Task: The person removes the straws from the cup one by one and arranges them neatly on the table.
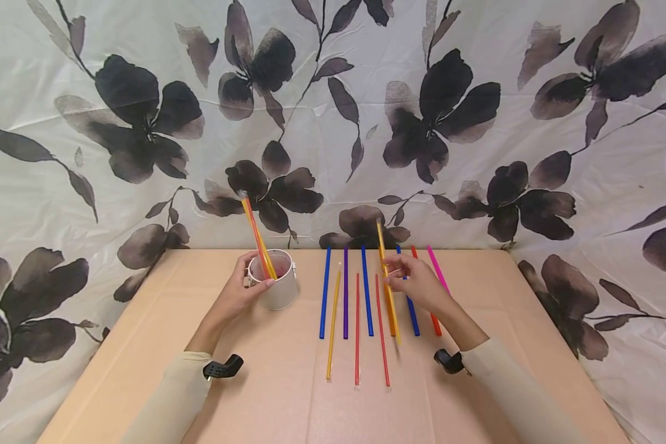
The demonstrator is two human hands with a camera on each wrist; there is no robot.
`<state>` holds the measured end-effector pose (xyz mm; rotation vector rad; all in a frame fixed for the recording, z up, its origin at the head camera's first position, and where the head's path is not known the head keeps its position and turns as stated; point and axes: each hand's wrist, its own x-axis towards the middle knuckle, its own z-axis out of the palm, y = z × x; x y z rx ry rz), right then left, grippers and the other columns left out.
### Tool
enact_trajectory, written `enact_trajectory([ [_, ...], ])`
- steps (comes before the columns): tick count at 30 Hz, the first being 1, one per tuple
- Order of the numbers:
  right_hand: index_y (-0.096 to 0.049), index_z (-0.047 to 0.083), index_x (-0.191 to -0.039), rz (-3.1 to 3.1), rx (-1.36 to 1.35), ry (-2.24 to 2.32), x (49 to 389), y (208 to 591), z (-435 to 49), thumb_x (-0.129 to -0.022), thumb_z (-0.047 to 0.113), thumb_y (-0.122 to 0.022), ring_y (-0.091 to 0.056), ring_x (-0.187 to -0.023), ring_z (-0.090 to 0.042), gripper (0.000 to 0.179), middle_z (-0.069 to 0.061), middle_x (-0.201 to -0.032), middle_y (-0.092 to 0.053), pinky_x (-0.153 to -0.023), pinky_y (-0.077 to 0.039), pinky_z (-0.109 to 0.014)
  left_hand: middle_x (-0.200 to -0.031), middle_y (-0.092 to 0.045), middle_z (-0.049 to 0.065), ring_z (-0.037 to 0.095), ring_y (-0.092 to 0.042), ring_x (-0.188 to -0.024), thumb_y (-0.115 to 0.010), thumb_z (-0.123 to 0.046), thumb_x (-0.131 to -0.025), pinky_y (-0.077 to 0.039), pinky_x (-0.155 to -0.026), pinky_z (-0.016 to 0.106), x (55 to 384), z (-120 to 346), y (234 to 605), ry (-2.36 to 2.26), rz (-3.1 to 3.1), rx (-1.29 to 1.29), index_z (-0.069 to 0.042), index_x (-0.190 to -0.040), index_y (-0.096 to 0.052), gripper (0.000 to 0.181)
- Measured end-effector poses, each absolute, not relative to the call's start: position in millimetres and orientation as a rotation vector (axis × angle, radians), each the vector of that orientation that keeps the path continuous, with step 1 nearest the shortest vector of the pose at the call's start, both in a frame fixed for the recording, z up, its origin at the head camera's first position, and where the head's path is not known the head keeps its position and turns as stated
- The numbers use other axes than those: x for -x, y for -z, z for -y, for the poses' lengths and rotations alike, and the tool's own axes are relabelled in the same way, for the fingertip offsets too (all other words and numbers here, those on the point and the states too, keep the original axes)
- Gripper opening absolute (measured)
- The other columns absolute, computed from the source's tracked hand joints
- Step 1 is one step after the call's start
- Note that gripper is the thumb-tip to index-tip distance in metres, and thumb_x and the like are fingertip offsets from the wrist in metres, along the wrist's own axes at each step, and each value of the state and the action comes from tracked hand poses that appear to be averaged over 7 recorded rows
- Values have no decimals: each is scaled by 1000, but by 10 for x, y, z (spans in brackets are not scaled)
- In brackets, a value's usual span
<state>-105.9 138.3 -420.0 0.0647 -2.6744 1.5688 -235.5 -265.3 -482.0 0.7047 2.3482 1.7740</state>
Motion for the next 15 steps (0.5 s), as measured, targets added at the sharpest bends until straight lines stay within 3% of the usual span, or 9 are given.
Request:
enact_trajectory([
  [15,-58,-7,-131,2866,63,-1580,862,4556,-1594,-93,-1,-68,-60,-93,-27,39,-19,-108,-59,-77,-62,-29,-158,-35,11,33,-25,-152,-79,-29,-90,-17,-120,67,2350,2657,4825,-1757,-2354,-697,-21,-154,-28,82],
])
